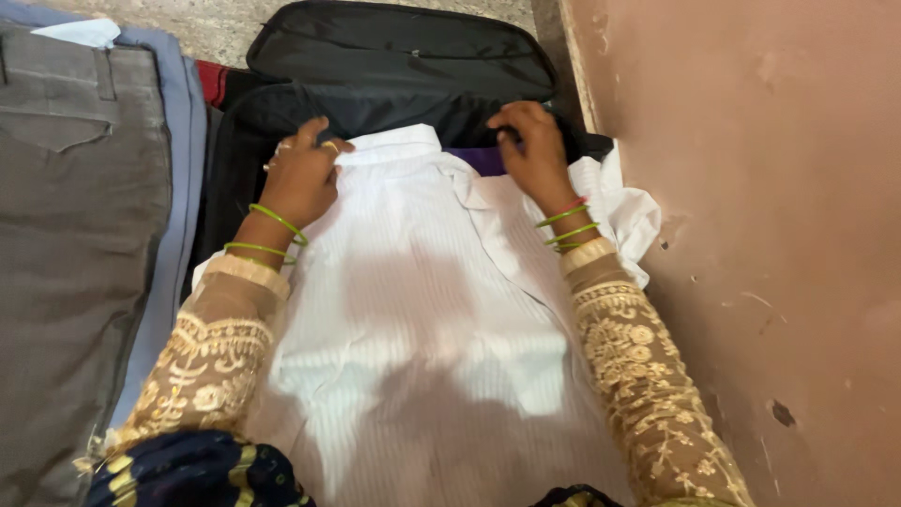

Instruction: The person folds white shirts and places them into a black suitcase on the floor.

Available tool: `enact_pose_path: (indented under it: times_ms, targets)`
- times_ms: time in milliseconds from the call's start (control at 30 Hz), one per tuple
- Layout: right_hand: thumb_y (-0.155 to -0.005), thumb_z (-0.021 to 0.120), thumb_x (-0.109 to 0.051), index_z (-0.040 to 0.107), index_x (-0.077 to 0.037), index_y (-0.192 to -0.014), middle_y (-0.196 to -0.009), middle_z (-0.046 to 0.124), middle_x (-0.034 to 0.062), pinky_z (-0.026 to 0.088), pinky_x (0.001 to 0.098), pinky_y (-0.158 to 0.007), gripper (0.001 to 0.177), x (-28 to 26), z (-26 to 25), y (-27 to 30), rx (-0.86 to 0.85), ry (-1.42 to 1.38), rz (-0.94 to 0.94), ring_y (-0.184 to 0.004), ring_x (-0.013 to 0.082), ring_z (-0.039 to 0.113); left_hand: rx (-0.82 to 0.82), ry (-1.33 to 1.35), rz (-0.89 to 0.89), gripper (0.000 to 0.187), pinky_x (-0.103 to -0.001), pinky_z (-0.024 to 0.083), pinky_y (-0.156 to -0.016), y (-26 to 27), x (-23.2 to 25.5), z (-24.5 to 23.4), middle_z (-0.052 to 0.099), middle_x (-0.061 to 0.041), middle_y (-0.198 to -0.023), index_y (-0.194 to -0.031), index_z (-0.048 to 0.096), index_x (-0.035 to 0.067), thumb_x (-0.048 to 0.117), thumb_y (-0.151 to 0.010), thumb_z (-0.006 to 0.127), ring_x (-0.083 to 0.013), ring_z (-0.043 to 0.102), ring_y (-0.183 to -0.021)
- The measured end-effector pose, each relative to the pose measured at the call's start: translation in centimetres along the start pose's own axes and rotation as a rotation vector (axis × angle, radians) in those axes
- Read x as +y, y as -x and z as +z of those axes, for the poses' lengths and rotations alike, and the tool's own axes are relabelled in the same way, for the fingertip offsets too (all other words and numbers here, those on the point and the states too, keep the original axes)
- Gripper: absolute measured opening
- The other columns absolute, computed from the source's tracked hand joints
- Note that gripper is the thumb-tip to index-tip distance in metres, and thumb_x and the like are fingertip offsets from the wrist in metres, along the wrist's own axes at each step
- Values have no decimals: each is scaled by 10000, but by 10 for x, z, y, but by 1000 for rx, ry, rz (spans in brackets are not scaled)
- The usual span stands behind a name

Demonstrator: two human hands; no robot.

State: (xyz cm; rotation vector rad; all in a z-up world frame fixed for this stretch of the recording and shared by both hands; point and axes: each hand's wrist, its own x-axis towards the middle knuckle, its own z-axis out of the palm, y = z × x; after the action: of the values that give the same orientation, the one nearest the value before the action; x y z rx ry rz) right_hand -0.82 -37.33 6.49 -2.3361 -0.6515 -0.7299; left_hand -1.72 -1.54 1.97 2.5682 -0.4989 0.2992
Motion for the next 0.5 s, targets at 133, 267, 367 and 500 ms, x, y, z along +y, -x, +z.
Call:
enact_pose_path:
  times_ms: [133, 267, 367, 500]
  targets:
    - [-905, 703, 26, 728, -32, -1053, -1049, 670, 170, 538, 385, -782, 161, 11, -65, 24, 0, 80, 283, -915, 312, 659, -100, 4, 70, 344, -583, 451, -992, 29, 34, -9, 485, -151, -1515, -1203, 711, 193, 135, -864, 715, -455, 513, -1276]
    - [-934, 653, -5, 714, -17, -1036, -939, 698, 184, 541, 440, -733, 119, 3, -133, 84, 94, 344, 273, -831, 351, 687, -185, 34, 180, 388, -576, 422, -1021, 85, 85, -24, 490, -142, -1499, -1248, 672, 194, 178, -861, 704, -425, 495, -1318]
    - [-973, 629, -111, 705, -16, -975, -909, 700, 218, 527, 493, -728, 123, 8, -160, 135, -24, 498, 414, -820, 406, 674, -279, 32, 250, 448, -581, 357, -1057, 136, 128, -36, 465, -140, -1509, -1275, 655, 189, 172, -830, 702, -435, 430, -1359]
    - [-1009, 616, -290, 690, -19, -877, -893, 697, 268, 518, 566, -763, 310, 19, -158, 191, -270, 608, 615, -842, 472, 661, -357, 114, 278, 414, -581, 340, -1071, 196, 171, -57, 455, -131, -1508, -1258, 672, 196, 211, -845, 696, -428, 413, -1365]
